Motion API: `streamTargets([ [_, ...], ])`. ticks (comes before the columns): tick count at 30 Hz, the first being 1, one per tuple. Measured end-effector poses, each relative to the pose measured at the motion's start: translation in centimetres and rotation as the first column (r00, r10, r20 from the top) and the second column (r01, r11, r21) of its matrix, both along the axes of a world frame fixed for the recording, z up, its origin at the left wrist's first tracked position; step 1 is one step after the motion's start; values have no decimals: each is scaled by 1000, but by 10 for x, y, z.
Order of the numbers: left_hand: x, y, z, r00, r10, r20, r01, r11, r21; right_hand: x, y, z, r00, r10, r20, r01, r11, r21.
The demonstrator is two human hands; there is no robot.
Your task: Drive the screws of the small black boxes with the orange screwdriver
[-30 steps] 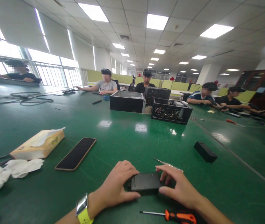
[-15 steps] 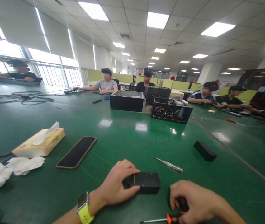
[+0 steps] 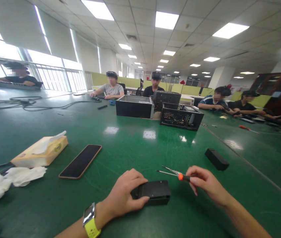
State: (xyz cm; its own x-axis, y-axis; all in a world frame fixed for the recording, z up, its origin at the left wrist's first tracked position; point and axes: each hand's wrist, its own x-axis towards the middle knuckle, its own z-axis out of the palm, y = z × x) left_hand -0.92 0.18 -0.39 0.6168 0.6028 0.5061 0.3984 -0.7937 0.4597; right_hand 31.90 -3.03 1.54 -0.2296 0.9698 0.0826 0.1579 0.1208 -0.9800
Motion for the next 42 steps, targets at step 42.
streamTargets([
  [42,-9,4,3,996,-92,-17,92,996,-8,10,8,-17,983,-152,-106,165,979,121],
])
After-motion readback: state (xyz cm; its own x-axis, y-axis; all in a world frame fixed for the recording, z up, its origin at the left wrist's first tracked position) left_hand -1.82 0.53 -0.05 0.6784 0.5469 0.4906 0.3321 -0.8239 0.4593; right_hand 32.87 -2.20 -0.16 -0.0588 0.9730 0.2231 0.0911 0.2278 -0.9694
